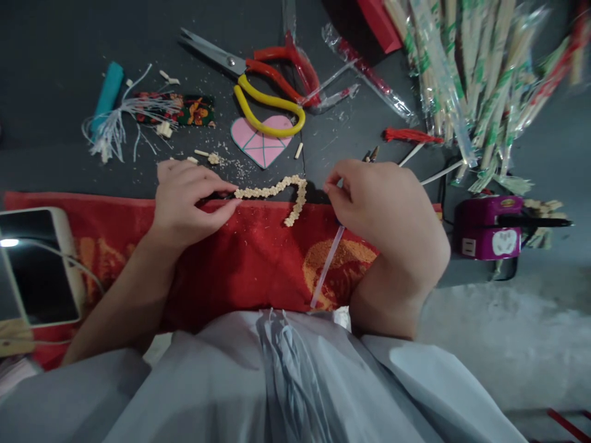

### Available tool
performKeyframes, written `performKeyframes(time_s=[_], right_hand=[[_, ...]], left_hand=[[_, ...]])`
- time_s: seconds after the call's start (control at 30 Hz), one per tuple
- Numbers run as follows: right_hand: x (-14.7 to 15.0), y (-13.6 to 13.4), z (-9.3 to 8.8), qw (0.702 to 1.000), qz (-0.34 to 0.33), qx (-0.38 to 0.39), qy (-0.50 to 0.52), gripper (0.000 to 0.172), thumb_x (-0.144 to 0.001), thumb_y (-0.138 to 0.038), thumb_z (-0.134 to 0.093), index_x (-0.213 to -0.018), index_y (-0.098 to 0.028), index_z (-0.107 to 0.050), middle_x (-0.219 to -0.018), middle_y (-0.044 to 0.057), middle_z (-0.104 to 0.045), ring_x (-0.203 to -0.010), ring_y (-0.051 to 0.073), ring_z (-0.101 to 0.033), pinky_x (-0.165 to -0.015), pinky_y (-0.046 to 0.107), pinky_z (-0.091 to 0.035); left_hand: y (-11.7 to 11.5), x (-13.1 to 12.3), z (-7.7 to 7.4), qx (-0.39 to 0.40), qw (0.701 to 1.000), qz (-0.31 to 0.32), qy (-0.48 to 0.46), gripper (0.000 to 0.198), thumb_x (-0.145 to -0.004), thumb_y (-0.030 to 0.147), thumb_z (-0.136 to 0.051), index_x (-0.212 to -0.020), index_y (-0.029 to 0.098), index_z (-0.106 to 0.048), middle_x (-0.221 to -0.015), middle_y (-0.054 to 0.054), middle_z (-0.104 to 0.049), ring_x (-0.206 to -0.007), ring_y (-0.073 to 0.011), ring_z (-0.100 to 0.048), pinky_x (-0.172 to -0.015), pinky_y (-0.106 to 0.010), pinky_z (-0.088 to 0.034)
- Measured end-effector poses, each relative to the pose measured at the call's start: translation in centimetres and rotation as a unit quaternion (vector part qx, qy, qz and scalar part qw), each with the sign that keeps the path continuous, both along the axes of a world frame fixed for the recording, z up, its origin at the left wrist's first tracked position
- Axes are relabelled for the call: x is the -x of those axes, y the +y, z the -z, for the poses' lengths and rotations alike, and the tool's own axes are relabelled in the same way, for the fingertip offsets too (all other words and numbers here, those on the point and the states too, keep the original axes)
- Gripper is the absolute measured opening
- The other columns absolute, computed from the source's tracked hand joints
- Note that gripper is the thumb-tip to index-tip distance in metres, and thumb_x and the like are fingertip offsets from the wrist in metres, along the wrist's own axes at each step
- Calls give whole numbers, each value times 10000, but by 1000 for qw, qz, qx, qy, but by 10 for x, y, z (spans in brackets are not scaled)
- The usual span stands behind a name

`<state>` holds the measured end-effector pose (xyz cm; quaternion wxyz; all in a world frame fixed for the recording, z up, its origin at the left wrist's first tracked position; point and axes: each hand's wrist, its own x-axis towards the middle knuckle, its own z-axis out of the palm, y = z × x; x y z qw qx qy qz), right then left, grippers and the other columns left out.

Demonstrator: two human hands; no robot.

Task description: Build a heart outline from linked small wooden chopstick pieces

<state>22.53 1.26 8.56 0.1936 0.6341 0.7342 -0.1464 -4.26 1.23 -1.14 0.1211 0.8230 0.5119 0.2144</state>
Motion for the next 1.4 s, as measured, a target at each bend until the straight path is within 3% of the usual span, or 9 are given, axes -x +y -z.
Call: performKeyframes(time_s=[0.17,0.67,1.1,1.27,1.4], right_hand=[[0,1,1,1000,-13,15,4,332,-995,-226,-377,-1103,-191,-688,-995,135,-766,-872,281,-695,-627,326,-349],[-2,-6,9,998,-25,-50,33,329,-949,-183,-409,-994,-192,-735,-884,130,-775,-736,254,-647,-600,331,-340],[2,-6,10,998,-20,-56,27,301,-957,-190,-428,-999,-182,-726,-880,132,-761,-761,259,-670,-634,324,-385],[14,-3,17,990,-23,-86,108,276,-986,-200,-444,-1090,-188,-699,-921,110,-741,-865,261,-672,-723,340,-445],[32,-3,33,954,-126,-141,233,215,-956,-200,-544,-1085,-208,-715,-1103,134,-701,-1065,292,-604,-890,413,-477]], left_hand=[[0,-1,-1,18,1000,-5,-1,219,-948,472,-644,-857,299,-743,-819,55,-740,-832,-177,-655,-912,-447,-421],[-2,-4,-6,55,998,-37,14,209,-928,520,-631,-843,361,-738,-794,69,-731,-816,-187,-664,-955,-461,-419],[-2,-2,1,-16,999,2,-34,168,-905,458,-680,-906,311,-763,-751,53,-698,-731,-172,-635,-883,-450,-397],[-2,-3,0,-11,999,4,-37,123,-920,425,-685,-899,322,-748,-761,64,-704,-734,-169,-640,-887,-458,-394],[-1,-3,0,4,1000,-1,-29,148,-927,446,-656,-906,329,-745,-785,58,-711,-758,-173,-649,-885,-456,-407]])
